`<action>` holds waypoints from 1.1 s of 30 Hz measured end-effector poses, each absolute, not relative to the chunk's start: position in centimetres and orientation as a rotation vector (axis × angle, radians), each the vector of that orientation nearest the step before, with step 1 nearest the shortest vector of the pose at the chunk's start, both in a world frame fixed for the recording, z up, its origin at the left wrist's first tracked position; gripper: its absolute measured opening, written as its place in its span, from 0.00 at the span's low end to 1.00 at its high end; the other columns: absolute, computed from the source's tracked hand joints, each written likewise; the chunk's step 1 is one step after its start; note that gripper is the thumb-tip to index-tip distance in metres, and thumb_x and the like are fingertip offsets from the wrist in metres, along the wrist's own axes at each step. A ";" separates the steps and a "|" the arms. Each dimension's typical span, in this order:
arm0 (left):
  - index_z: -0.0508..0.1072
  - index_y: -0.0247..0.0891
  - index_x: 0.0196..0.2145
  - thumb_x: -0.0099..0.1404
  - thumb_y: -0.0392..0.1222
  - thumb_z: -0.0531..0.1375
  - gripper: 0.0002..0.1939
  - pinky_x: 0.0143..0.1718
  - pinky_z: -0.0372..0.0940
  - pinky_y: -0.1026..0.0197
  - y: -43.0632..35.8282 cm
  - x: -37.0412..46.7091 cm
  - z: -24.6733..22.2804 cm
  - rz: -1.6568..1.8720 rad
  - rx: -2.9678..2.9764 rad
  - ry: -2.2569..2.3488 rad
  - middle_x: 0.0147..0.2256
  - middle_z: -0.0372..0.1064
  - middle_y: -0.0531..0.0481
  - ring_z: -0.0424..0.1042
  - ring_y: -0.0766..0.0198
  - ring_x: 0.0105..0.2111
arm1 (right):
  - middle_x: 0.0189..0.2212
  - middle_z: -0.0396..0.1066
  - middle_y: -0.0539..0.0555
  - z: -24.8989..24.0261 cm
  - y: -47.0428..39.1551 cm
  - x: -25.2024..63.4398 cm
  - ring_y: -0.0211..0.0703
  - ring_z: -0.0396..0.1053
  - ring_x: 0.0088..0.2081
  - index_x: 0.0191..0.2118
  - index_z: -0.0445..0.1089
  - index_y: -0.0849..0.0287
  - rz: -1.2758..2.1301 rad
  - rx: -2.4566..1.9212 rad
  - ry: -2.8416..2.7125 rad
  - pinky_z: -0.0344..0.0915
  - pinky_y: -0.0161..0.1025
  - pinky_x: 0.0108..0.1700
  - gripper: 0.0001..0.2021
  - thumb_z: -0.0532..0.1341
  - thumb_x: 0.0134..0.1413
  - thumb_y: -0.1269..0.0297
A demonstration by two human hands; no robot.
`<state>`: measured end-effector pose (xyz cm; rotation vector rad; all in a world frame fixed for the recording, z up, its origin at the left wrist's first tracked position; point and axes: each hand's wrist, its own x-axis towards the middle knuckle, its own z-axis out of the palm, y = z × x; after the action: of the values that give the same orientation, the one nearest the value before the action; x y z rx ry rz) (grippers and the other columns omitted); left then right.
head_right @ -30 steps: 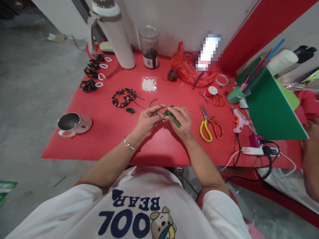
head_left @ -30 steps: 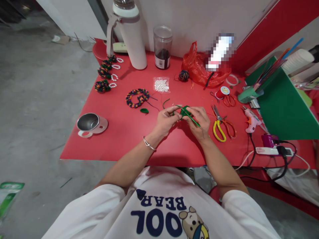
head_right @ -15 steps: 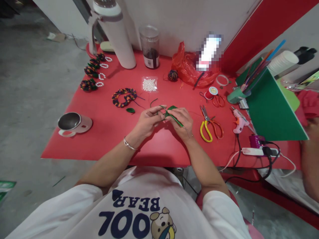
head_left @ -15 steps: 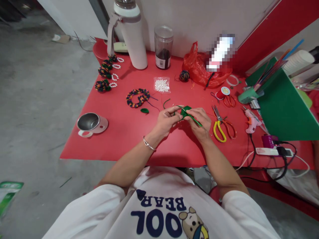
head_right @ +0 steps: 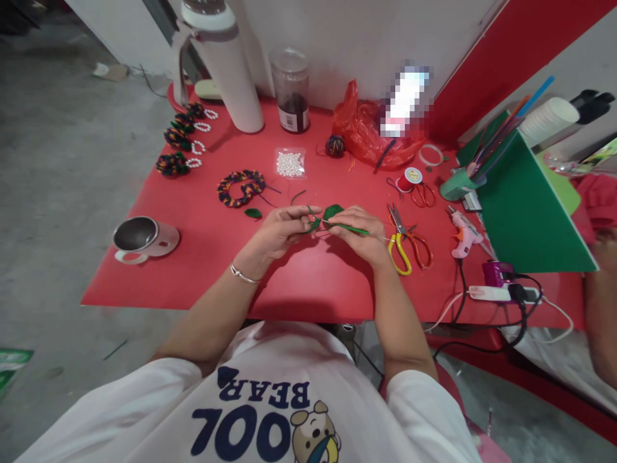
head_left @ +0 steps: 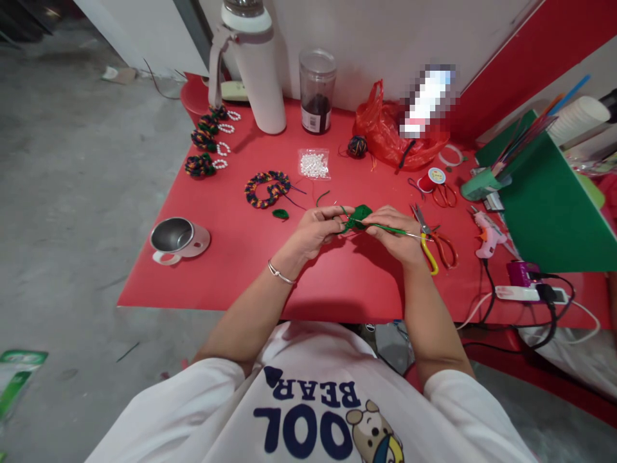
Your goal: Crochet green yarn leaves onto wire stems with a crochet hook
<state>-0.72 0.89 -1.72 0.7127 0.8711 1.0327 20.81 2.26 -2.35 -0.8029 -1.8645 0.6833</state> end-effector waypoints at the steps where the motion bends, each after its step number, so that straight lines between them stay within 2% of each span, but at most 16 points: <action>1: 0.84 0.31 0.39 0.43 0.32 0.68 0.20 0.20 0.41 0.64 0.9 -0.8 -1.7 1.030 0.732 0.886 0.19 0.64 0.55 0.52 0.75 0.17 | 0.33 0.84 0.53 -2.2 2.2 20.8 0.44 0.78 0.36 0.39 0.84 0.49 0.696 -0.817 -1.861 0.75 0.46 0.42 0.07 0.72 0.59 0.54; 7: 0.85 0.32 0.36 0.44 0.32 0.66 0.18 0.22 0.41 0.63 0.9 -1.0 -1.6 0.987 0.841 0.915 0.17 0.59 0.56 0.49 0.74 0.17 | 0.30 0.82 0.53 -1.5 1.7 20.7 0.43 0.77 0.33 0.35 0.83 0.51 0.734 -0.853 -1.851 0.74 0.44 0.38 0.07 0.72 0.58 0.55; 11: 0.85 0.33 0.33 0.43 0.32 0.64 0.17 0.21 0.41 0.64 0.9 -1.2 -1.4 0.974 0.857 0.930 0.16 0.61 0.55 0.50 0.74 0.16 | 0.28 0.81 0.52 -1.4 1.6 20.7 0.42 0.76 0.32 0.34 0.83 0.52 0.745 -0.819 -1.829 0.73 0.44 0.37 0.06 0.72 0.58 0.57; 16: 0.85 0.33 0.32 0.43 0.31 0.64 0.16 0.19 0.44 0.66 0.9 -1.2 -1.2 0.976 0.822 0.927 0.17 0.63 0.54 0.53 0.74 0.16 | 0.29 0.81 0.53 -1.4 1.6 20.7 0.43 0.76 0.32 0.33 0.82 0.52 0.738 -0.842 -1.830 0.74 0.45 0.38 0.08 0.71 0.58 0.55; 25: 0.85 0.34 0.37 0.47 0.33 0.73 0.16 0.23 0.60 0.66 0.6 -0.9 -1.6 1.055 0.776 0.867 0.27 0.75 0.47 0.69 0.68 0.24 | 0.31 0.80 0.52 -2.4 1.4 19.9 0.44 0.76 0.35 0.36 0.81 0.51 0.809 -0.834 -1.712 0.75 0.47 0.41 0.09 0.70 0.60 0.53; 30: 0.86 0.35 0.38 0.49 0.38 0.77 0.17 0.22 0.57 0.67 0.6 -0.9 -1.8 1.094 0.823 0.879 0.26 0.75 0.48 0.67 0.70 0.22 | 0.33 0.81 0.50 -2.9 1.5 19.8 0.42 0.77 0.35 0.39 0.81 0.49 0.836 -0.772 -1.666 0.74 0.44 0.41 0.04 0.70 0.62 0.58; 33: 0.86 0.35 0.38 0.47 0.39 0.79 0.18 0.25 0.60 0.66 0.6 -0.7 -2.0 1.155 0.852 0.889 0.28 0.77 0.47 0.68 0.70 0.24 | 0.33 0.81 0.50 -2.9 1.4 19.7 0.41 0.77 0.35 0.40 0.82 0.48 0.847 -0.739 -1.659 0.73 0.43 0.41 0.02 0.70 0.62 0.61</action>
<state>-0.67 0.65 -2.02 0.8521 0.8889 1.1548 19.69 1.44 -2.89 -0.7394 -1.6594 0.8474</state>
